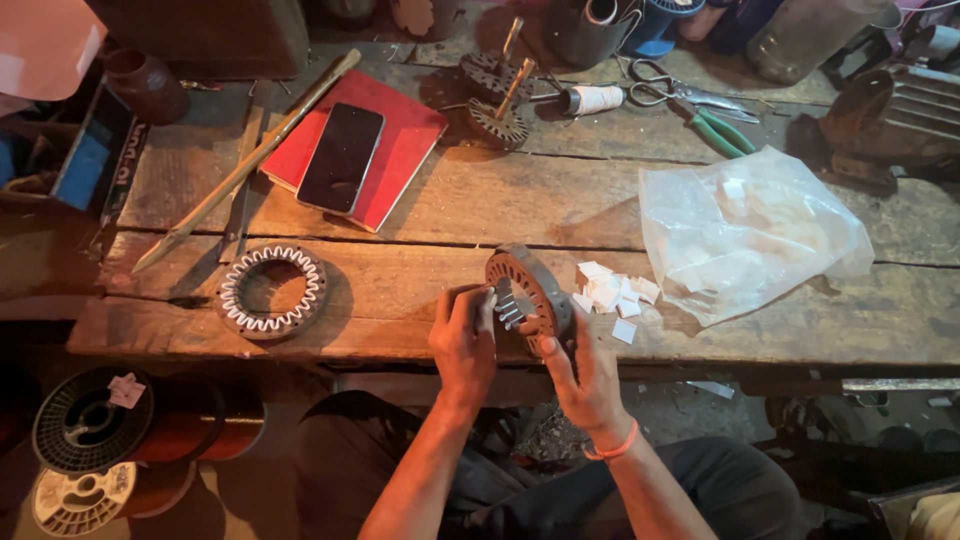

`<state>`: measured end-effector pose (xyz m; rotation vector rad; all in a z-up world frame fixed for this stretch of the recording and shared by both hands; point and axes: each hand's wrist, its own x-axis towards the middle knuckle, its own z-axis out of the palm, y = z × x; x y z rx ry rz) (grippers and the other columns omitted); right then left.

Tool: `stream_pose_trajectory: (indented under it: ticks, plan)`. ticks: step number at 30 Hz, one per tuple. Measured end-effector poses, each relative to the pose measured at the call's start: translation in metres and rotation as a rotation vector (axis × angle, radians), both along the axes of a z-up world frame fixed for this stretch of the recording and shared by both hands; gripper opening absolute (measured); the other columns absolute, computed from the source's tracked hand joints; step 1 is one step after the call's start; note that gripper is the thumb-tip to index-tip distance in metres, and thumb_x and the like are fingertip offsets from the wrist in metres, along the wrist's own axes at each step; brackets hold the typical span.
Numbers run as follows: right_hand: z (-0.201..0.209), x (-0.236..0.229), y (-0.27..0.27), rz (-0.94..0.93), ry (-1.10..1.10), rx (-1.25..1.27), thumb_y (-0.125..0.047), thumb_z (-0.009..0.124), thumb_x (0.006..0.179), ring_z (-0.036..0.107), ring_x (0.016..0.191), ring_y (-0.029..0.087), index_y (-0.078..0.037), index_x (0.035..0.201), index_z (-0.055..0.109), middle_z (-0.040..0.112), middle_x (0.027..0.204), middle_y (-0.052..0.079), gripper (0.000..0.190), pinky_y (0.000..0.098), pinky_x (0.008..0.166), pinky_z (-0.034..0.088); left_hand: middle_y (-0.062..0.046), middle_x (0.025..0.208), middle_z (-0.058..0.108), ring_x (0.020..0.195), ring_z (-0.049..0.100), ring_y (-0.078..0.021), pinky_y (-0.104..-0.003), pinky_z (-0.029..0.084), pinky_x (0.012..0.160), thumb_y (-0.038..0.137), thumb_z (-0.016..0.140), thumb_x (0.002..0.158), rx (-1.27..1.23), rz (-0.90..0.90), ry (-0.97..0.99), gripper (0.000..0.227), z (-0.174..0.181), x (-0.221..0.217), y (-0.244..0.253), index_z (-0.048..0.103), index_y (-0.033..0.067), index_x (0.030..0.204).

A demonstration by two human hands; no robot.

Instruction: The person inserts small white rectangular pieces into the slots of a circular metal stator component. They handle the pieces one at a time, placing them into the slots and adjusting them with their fingers.

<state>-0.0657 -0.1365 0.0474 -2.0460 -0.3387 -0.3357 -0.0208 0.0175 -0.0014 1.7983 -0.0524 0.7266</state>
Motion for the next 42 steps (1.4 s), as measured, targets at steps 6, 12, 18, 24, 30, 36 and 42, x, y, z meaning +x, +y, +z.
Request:
stream_pose_trajectory:
  ticks: [6,12,18,24,30,36,42]
  plan:
    - [-0.007,-0.003,0.006,0.047,-0.093,0.024,-0.016,0.055,0.107,0.074,0.089,0.020,-0.001,0.144,0.046,0.075,0.111,0.009,0.042,0.0330,0.080,0.059,-0.015,0.116,0.072,0.105,0.074,-0.0333,-0.036,0.058,0.090,-0.008,0.059,0.090,0.028,-0.017,-0.042,0.030,0.004,-0.006,0.001,0.070,0.0028,0.116]
    - [-0.021,0.006,0.007,-0.036,-0.175,-0.168,-0.018,0.060,0.104,0.073,0.086,0.025,-0.002,0.144,0.046,0.075,0.108,0.010,0.045,0.0365,0.076,0.056,-0.024,0.132,0.066,0.119,0.068,-0.0390,-0.039,0.055,0.099,-0.008,0.060,0.091,0.167,-0.012,-0.166,0.045,-0.002,-0.013,-0.002,0.060,-0.0027,0.136]
    - [-0.019,0.000,0.001,-0.004,-0.136,-0.132,-0.026,0.060,0.104,0.068,0.109,0.034,0.002,0.149,0.041,0.067,0.123,0.019,0.056,0.0428,0.092,0.053,-0.021,0.130,0.069,0.116,0.072,-0.0298,-0.036,0.060,0.093,-0.003,0.062,0.097,-0.022,-0.044,-0.053,0.049,-0.005,-0.007,-0.006,0.051,0.0004,0.144]
    - [-0.006,-0.009,-0.002,0.005,-0.016,-0.150,-0.033,0.060,0.104,0.066,0.116,0.036,0.002,0.149,0.044,0.066,0.130,0.022,0.059,0.0421,0.097,0.051,-0.020,0.126,0.068,0.110,0.071,-0.0318,-0.039,0.057,0.091,0.003,0.068,0.090,0.100,-0.064,0.003,0.067,-0.006,-0.003,-0.002,0.044,-0.0018,0.152]
    - [0.017,-0.012,-0.019,-0.034,0.128,-0.122,-0.032,0.055,0.104,0.074,0.105,0.030,-0.005,0.142,0.055,0.074,0.116,0.017,0.047,0.0384,0.089,0.055,-0.020,0.129,0.066,0.107,0.070,-0.0323,-0.040,0.056,0.090,0.008,0.076,0.086,0.132,-0.087,0.037,0.071,-0.001,0.001,-0.001,0.045,-0.0006,0.149]
    - [0.018,-0.002,-0.032,-0.210,-0.084,-0.291,-0.017,0.057,0.104,0.072,0.104,0.031,-0.011,0.130,0.066,0.072,0.118,0.011,0.028,0.0388,0.086,0.056,-0.022,0.131,0.063,0.116,0.066,-0.0367,-0.040,0.055,0.096,0.009,0.075,0.090,0.163,-0.082,-0.065,0.068,0.004,0.001,0.001,0.044,-0.0007,0.149]
    - [-0.003,0.021,-0.034,-0.297,-0.169,-0.623,-0.010,0.069,0.086,0.065,0.102,0.036,-0.013,0.129,0.064,0.061,0.117,0.010,0.043,0.0449,0.080,0.052,-0.020,0.128,0.065,0.111,0.068,-0.0350,-0.041,0.055,0.093,0.010,0.071,0.092,0.124,-0.103,0.013,0.064,0.006,0.000,0.000,0.045,0.0012,0.150]
